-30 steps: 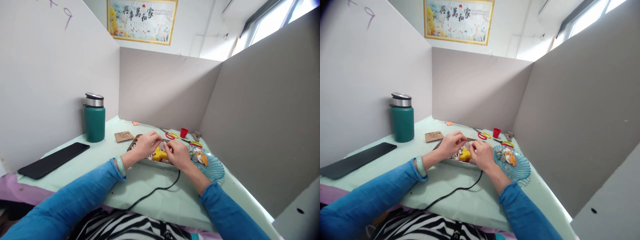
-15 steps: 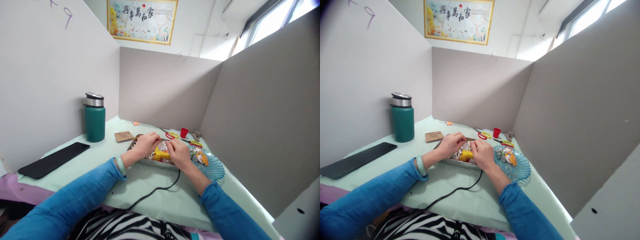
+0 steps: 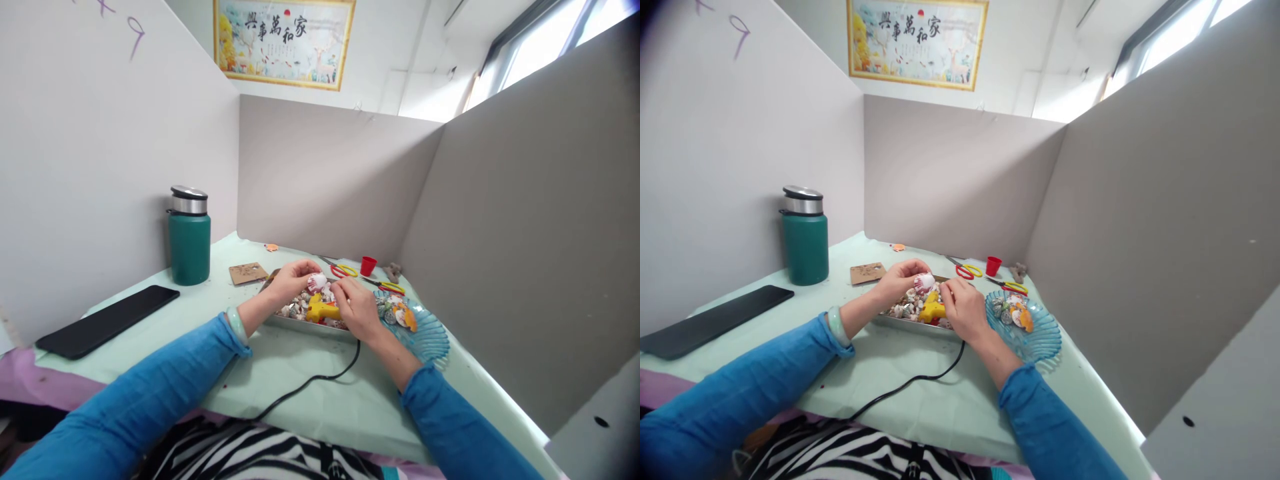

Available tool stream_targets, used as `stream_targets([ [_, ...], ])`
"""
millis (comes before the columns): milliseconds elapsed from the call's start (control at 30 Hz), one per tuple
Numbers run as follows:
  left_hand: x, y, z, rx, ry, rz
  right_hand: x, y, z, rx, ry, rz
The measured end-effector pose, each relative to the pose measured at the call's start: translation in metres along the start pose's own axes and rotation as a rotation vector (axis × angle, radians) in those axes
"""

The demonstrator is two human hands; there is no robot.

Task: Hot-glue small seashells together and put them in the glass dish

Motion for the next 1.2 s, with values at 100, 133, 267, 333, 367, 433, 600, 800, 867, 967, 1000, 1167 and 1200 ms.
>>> stream_targets([
  [100,-0.004,0.0,0.001,-0.031,0.018,0.083,-0.003,0.001,0.0,-0.016,0.03,-0.094],
  [133,-0.005,0.0,0.002,-0.046,0.021,0.098,-0.004,0.0,-0.001,-0.033,0.036,-0.151],
  [267,-0.01,0.0,0.002,-0.067,0.005,0.111,-0.005,-0.006,-0.004,-0.164,-0.065,-0.491],
  [333,-0.01,0.0,0.002,-0.05,-0.01,0.102,-0.003,-0.01,-0.004,-0.22,-0.171,-0.672],
  [367,-0.01,0.0,0.002,-0.039,-0.014,0.095,-0.002,-0.011,-0.004,-0.237,-0.22,-0.744],
  [433,-0.011,0.0,0.002,-0.025,-0.017,0.08,0.0,-0.014,-0.004,-0.257,-0.291,-0.839],
  [600,-0.011,-0.001,0.003,-0.011,-0.022,0.073,0.003,-0.015,-0.003,-0.294,-0.325,-0.967],
  [800,-0.012,0.0,0.0,0.006,0.051,0.087,0.007,-0.012,-0.006,-0.236,-0.306,-0.956],
  [867,-0.012,0.001,-0.001,0.035,0.081,0.07,0.009,-0.01,-0.007,-0.197,-0.307,-0.906],
  [967,-0.012,0.002,-0.002,0.044,0.109,0.036,0.012,-0.009,-0.008,-0.14,-0.325,-0.824],
  [1000,-0.012,0.001,-0.002,0.038,0.115,0.031,0.014,-0.009,-0.008,-0.123,-0.329,-0.804],
  [1167,-0.009,-0.001,0.0,-0.003,0.121,0.03,0.02,-0.011,-0.007,-0.058,-0.274,-0.709],
  [1200,-0.009,-0.001,0.001,-0.007,0.118,0.028,0.02,-0.012,-0.006,-0.051,-0.256,-0.68],
])
Point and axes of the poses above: each hand's wrist, its own z-axis away from the middle knuckle, its own y-axis out of the back of the hand, x = y × z, the point moved 4 cm from there along -z, towards the middle knuckle, and after that the axes turned 8 degrees about -x, right-handed, at the moved point
